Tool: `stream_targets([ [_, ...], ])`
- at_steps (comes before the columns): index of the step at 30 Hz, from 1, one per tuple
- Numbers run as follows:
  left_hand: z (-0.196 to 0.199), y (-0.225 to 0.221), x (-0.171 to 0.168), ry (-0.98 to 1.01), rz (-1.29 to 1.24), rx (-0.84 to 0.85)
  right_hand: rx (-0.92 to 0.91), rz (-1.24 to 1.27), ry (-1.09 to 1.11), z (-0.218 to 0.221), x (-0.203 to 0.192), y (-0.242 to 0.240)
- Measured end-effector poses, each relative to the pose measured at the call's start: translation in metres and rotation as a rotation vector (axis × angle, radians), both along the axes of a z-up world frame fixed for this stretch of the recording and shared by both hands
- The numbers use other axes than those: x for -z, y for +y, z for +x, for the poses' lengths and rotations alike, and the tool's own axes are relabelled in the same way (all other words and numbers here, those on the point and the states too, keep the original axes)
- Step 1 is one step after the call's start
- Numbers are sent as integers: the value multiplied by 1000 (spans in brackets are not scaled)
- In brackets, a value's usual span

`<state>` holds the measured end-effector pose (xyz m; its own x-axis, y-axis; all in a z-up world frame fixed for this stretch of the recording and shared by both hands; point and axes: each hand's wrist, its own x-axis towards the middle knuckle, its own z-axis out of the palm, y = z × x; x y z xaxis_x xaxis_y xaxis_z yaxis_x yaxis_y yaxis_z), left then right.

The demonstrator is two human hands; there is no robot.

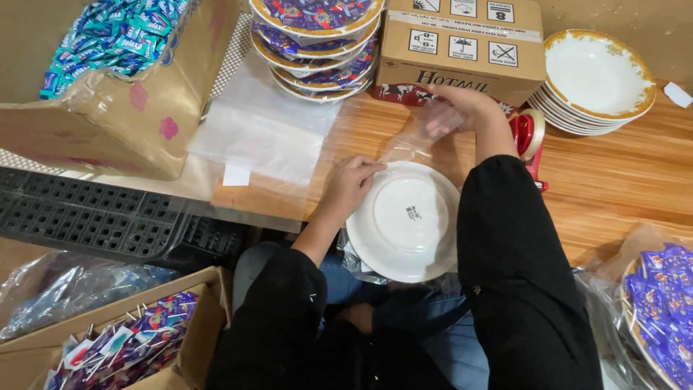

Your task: The person is individually wrapping decorative plates in plastic bags and stacking them on a wooden table.

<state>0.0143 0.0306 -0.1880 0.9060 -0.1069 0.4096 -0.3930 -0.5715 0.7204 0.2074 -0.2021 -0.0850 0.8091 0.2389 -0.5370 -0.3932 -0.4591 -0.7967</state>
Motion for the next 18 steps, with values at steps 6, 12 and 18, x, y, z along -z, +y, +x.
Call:
stream_targets([
  [6, 6, -4, 11, -31, 51, -15, 50, 120, -137, 32, 41, -9],
  [12, 7, -3, 13, -18, 31, 5, -105, 86, 33, 44, 54, -19],
  [18, 7, -4, 13, -9, 19, 9, -25, 180, 8, 42, 63, -5],
])
